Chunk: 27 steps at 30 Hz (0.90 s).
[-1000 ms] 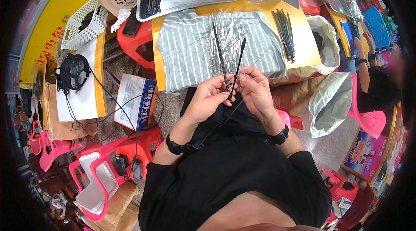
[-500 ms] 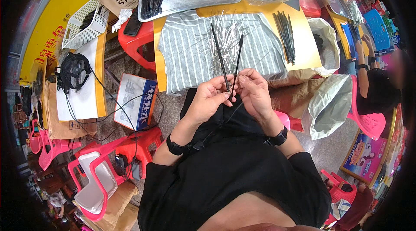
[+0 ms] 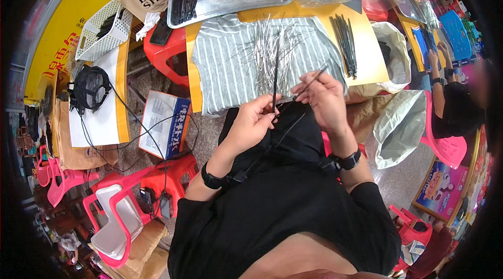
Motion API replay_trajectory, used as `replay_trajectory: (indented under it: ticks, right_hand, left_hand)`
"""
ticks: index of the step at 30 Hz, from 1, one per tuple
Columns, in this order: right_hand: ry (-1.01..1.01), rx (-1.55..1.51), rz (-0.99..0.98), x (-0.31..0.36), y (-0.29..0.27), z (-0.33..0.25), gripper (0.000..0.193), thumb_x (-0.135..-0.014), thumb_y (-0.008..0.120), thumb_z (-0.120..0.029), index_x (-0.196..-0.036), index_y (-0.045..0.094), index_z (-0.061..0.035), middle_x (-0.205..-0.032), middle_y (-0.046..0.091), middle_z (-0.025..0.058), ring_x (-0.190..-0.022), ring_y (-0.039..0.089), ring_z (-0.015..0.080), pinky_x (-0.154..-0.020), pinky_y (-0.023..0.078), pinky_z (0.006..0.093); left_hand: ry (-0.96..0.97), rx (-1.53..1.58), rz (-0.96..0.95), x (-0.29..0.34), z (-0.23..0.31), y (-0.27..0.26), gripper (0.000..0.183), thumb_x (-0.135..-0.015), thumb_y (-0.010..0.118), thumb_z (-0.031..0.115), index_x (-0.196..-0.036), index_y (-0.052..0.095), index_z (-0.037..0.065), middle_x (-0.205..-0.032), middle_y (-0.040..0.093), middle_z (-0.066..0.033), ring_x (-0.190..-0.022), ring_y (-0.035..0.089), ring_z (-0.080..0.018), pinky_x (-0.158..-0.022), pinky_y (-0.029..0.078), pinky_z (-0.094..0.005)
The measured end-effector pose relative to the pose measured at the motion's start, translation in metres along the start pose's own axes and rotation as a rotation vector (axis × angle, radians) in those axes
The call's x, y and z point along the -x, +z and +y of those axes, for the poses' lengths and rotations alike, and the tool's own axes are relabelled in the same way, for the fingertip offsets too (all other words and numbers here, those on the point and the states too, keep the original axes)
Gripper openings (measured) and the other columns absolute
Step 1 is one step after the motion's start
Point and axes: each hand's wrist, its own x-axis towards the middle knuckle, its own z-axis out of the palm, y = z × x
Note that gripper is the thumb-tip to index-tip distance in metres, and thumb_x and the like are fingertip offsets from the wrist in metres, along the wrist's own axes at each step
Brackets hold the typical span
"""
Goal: Sorting and bundling black cable ties.
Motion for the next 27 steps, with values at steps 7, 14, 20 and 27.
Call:
replay_trajectory:
  ticks: [7, 14, 20, 27]
  right_hand:
    - [0.093, 0.106, -0.027, -0.010, -0.008, -0.056, 0.020, -0.094, 0.046, -0.016, -0.091, 0.059, -0.0009, -0.083, 0.068, 0.0138, -0.062, 0.066, 0.0163, -0.049, 0.046, 0.0217]
    - [0.014, 0.211, -0.032, -0.006, 0.003, -0.041, 0.024, -0.096, 0.046, -0.019, -0.087, 0.060, -0.0016, -0.079, 0.065, 0.0090, -0.063, 0.063, 0.0137, -0.052, 0.045, 0.0212]
    - [0.004, 0.196, -0.037, -0.002, 0.009, -0.041, 0.022, -0.096, 0.048, -0.017, -0.088, 0.060, -0.0008, -0.084, 0.065, 0.0076, -0.071, 0.060, 0.0107, -0.060, 0.045, 0.0215]
    - [-0.130, 0.222, -0.052, 0.000, 0.001, -0.032, 0.022, -0.096, 0.048, -0.015, -0.088, 0.062, -0.0002, -0.086, 0.065, 0.0067, -0.075, 0.060, 0.0107, -0.064, 0.045, 0.0228]
  left_hand:
    - [-0.009, -0.304, -0.051, 0.007, 0.001, -0.008, 0.037, -0.084, 0.047, -0.008, -0.120, 0.054, -0.004, -0.091, 0.059, -0.0036, -0.077, 0.054, -0.0066, -0.065, 0.047, -0.0208]
    - [-0.251, 0.354, -0.153, -0.007, 0.002, 0.000, 0.019, -0.089, 0.055, 0.002, -0.107, 0.053, -0.001, -0.097, 0.063, -0.0132, -0.077, 0.063, -0.0159, -0.068, 0.051, -0.0296]
    - [-0.313, 0.587, -0.163, -0.010, -0.003, 0.001, 0.014, -0.091, 0.057, 0.009, -0.103, 0.054, 0.001, -0.094, 0.064, -0.0158, -0.072, 0.063, -0.0191, -0.065, 0.051, -0.0286]
    - [-0.238, 0.448, -0.108, -0.008, -0.003, 0.001, 0.018, -0.090, 0.058, 0.004, -0.106, 0.061, -0.003, -0.089, 0.066, -0.0111, -0.069, 0.061, -0.0142, -0.061, 0.048, -0.0227]
